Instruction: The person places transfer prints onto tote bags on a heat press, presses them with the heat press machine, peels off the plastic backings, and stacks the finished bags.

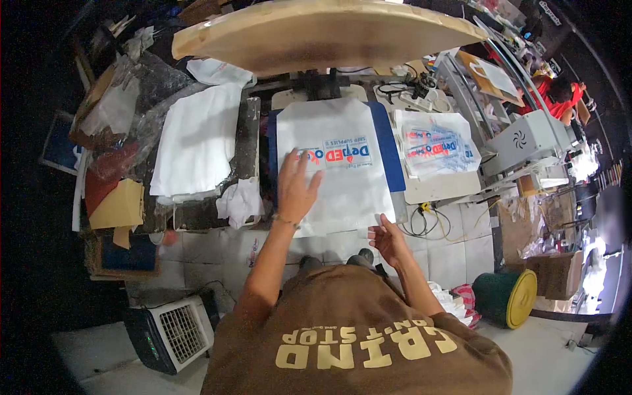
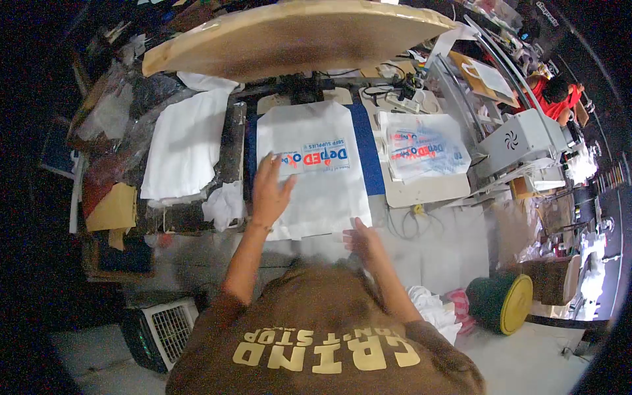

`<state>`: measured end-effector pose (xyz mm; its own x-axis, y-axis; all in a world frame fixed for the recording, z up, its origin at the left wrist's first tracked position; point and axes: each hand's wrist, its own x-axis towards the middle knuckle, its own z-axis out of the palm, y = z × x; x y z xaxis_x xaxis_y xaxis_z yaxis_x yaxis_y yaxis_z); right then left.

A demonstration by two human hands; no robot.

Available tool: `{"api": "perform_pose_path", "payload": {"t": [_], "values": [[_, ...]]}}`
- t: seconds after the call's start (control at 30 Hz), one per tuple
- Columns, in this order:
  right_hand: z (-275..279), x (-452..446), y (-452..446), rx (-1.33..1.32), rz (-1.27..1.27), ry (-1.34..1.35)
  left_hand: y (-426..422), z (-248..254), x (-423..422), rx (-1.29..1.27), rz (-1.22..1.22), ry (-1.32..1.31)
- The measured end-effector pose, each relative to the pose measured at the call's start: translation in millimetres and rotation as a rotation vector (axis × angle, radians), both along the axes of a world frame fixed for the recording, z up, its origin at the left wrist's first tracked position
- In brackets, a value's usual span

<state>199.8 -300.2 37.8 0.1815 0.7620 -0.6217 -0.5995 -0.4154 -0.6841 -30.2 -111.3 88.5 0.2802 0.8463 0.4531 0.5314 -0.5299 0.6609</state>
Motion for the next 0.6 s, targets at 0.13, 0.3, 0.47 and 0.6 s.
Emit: {"api": "perform_pose_path", "payload": {"t": [0.13, 0.3, 0.47, 0.6], "values": [[-14.7, 4.2, -3.9, 0.087, 0.071, 0.171, 25.5, -49.4, 22.1, 0.206, 0.004, 0.518], [13.8, -28.7, -7.2, 0.213, 0.134, -0.521, 28.7, -53.1, 24.4, 0.13, -0.022, 0.576], [34.0, -38.0, -0.8, 0.122, 0.153, -0.69, 19.9, -7.1, 40.0, -0.036, -0.084, 0.581], [1.0, -24.0, 3.6, 0.099, -0.094, -0.352, 25.1, -59.2, 46.4, 0.058, -0.206, 0.482]]}}
